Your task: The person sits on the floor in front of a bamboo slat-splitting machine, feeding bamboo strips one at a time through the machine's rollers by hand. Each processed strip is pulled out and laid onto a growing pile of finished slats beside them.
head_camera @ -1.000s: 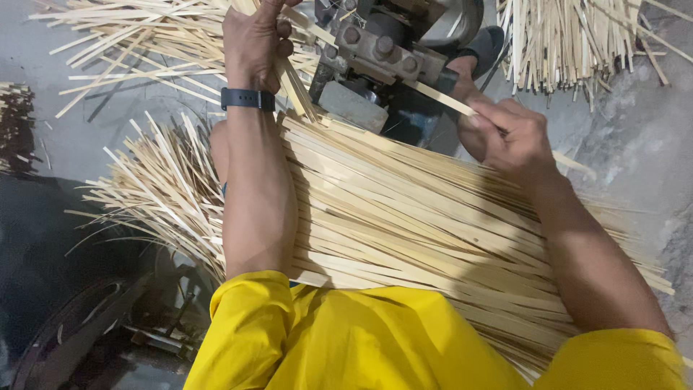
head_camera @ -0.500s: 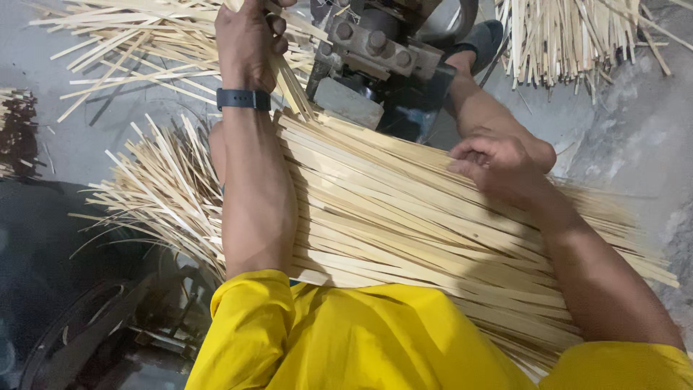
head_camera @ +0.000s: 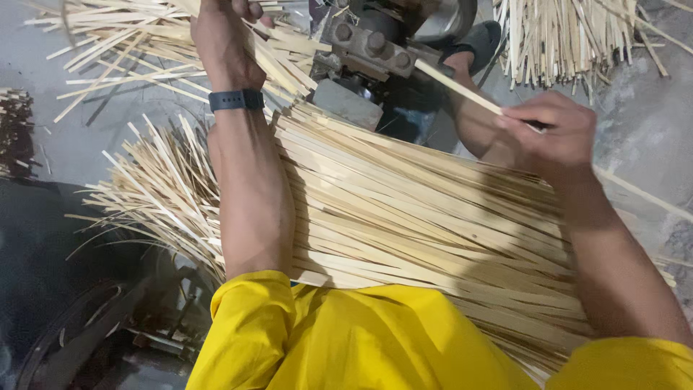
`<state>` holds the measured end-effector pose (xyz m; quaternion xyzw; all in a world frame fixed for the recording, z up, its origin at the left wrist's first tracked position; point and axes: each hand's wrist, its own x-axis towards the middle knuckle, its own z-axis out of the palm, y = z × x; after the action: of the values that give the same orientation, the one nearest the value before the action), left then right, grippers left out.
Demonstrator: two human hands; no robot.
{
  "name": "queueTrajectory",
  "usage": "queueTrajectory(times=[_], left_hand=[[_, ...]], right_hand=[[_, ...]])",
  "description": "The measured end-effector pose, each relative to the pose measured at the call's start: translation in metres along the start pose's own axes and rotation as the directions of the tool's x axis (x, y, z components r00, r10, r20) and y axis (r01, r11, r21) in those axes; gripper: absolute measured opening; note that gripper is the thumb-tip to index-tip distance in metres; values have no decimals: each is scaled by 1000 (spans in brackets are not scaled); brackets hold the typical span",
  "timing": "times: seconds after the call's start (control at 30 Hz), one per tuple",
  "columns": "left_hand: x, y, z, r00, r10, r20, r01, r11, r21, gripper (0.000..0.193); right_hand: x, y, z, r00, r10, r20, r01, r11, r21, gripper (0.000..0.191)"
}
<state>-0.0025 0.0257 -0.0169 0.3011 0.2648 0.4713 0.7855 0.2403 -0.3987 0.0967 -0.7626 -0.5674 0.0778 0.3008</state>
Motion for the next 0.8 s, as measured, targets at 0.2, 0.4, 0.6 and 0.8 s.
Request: queueTrajectory(times=[0.2,0.4,0.6,0.8], left_hand=[[0,6,-6,989,-103,-103,100,994,-32,30],[4,-5,-15,994,-103,-27,102,994,-26,31],[6,-10,-10,995,-94,-31,95,995,26,30],[0,-1,-3,975,-204,-83,204,979,-16,37]], right_hand=[[26,6,51,997,-50,-60,59,984,165,5],[15,3,32,993,-10,-114,11,1000,13,4],[22,-13,40,994,-93,-59,96,994,58,16],[35,-50,47,980,-199,27,201,973,-114,21]])
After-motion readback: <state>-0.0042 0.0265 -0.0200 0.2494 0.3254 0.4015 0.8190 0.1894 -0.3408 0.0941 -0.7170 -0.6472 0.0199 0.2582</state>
